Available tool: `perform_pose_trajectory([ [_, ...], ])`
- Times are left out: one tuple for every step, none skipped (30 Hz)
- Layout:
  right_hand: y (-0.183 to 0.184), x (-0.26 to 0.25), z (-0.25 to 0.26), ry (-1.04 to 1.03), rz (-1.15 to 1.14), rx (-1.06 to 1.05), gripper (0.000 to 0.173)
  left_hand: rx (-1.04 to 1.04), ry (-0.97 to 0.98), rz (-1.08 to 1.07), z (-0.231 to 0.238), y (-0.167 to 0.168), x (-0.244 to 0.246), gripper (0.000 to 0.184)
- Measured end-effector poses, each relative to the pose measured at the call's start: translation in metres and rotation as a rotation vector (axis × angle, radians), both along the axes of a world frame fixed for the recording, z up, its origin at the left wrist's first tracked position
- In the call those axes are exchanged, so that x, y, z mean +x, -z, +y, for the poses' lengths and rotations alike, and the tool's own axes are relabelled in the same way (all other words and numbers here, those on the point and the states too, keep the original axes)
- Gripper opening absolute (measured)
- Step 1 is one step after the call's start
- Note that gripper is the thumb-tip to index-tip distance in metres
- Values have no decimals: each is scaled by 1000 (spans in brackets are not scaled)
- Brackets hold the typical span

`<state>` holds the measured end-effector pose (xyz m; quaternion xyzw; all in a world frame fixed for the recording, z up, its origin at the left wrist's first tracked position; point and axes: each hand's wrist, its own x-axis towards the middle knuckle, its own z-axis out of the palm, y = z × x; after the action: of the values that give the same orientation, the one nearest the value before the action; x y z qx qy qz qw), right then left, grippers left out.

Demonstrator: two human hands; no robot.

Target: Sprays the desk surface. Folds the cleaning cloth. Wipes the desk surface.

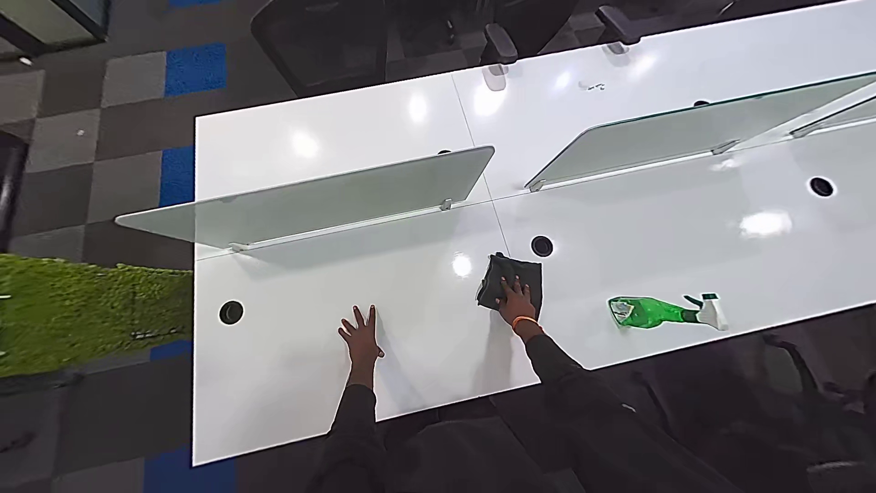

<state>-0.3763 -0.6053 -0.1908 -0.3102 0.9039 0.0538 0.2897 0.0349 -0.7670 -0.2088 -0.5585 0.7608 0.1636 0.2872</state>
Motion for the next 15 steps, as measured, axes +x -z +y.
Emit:
perform_pose_trajectory([
  [-2,11,-4,4,-4,4,73,-15,-11,44,4,-3,5,145],
  [-3,24,-6,-4,-15,14,74,-23,-15,70,13,-6,12,139],
  [-3,35,-13,-26,-24,21,75,-32,-25,84,19,-8,19,133],
  [-4,44,-25,-58,-36,26,76,-39,-44,94,25,-10,24,128],
  [-5,55,-36,-96,-53,31,78,-48,-66,102,35,-13,31,124],
  [-5,66,-50,-135,-68,25,79,-53,-88,110,45,-14,38,121],
  [-5,80,-63,-176,-85,16,80,-54,-107,121,59,-16,47,119],
  [-5,98,-74,-228,-101,12,82,-51,-125,130,75,-20,60,117],
  [-5,119,-86,-290,-118,11,83,-49,-141,137,91,-23,74,115],
  [-6,142,-95,-355,-142,10,85,-49,-154,144,107,-25,89,113],
  [-7,167,-101,-421,-175,1,86,-47,-172,153,121,-29,106,109],
  [-10,194,-105,-489,-205,-17,87,-45,-194,166,134,-33,123,105],
  [-12,221,-105,-570,-238,-29,89,-44,-215,161,146,-36,140,102],
  [-14,248,-100,-654,-270,-40,90,-31,-242,136,157,-38,155,100],
  [-13,274,-92,-735,-300,-47,91,-9,-269,92,166,-40,170,99],
])
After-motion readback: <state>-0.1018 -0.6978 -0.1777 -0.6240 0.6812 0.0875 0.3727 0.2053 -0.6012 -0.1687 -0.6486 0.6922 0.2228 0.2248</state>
